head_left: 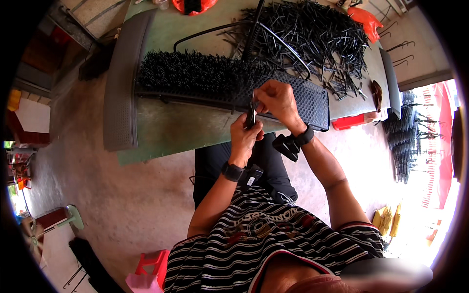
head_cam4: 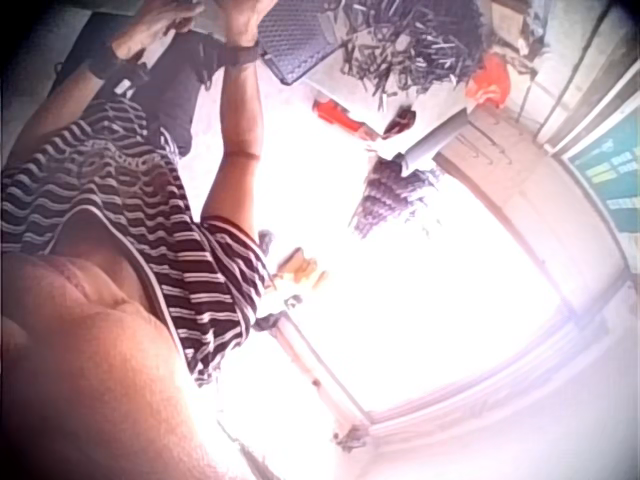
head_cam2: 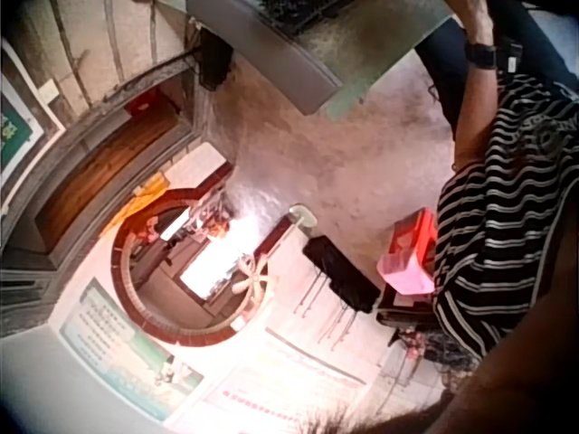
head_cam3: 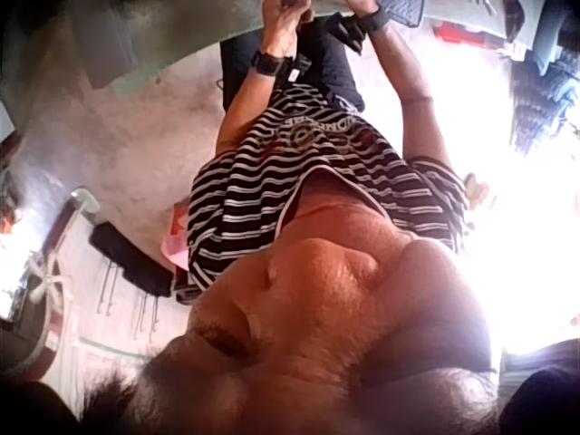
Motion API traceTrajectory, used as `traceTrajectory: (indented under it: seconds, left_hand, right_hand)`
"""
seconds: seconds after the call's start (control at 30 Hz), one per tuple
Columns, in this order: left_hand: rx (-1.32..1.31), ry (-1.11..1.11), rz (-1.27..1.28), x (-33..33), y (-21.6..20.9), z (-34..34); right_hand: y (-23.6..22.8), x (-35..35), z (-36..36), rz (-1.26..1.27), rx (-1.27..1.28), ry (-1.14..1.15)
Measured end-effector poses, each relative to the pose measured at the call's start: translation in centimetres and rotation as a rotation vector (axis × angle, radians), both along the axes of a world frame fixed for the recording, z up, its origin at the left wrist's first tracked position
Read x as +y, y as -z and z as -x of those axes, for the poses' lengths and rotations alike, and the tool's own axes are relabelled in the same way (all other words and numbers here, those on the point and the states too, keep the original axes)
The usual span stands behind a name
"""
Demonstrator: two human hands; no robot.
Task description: The person inserts black bristles into a perforated broom head by hand. They repeatedly pick up bundles of bristles from a pile on the table and push them into the holes of the broom head, gradually filling the surface.
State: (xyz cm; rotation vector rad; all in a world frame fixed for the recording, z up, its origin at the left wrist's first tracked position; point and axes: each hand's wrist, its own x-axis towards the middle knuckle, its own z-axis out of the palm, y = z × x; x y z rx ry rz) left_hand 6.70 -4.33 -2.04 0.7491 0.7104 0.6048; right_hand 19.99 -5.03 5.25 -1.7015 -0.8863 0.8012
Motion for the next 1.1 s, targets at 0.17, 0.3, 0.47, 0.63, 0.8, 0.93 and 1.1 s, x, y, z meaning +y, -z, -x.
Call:
traceTrajectory:
  seconds: [0.17,0.3,0.47,0.63,0.8,0.93,1.1]
  left_hand:
    - [-0.028,0.008,0.073,0.2,0.8,0.0]
    - [-0.023,0.056,0.198,0.9,0.0,0.5]
    - [-0.043,0.055,0.194,1.0,0.6,0.7]
    - [-0.005,0.063,0.19,0.9,0.5,0.7]
    - [-0.039,0.065,0.158,1.5,0.4,1.3]
    - [-0.112,0.169,0.142,2.2,0.2,1.9]
    - [-0.099,0.438,0.141,2.4,-2.4,2.6]
  right_hand:
    - [-0.9,1.3,0.2,-0.288,-0.182,0.217]
    - [-0.4,2.2,0.5,-0.38,-0.326,0.223]
    - [1.2,2.5,0.3,-0.3,-0.497,0.137]
    - [1.9,2.8,-0.6,-0.217,-0.932,-0.141]
    - [-0.2,2.1,-0.5,-0.06,-1.205,-0.372]
    - [-0.9,-1.2,0.3,-0.234,-1.537,-0.718]
    - [0.2,-3.1,-0.5,-0.248,-1.616,-0.869]
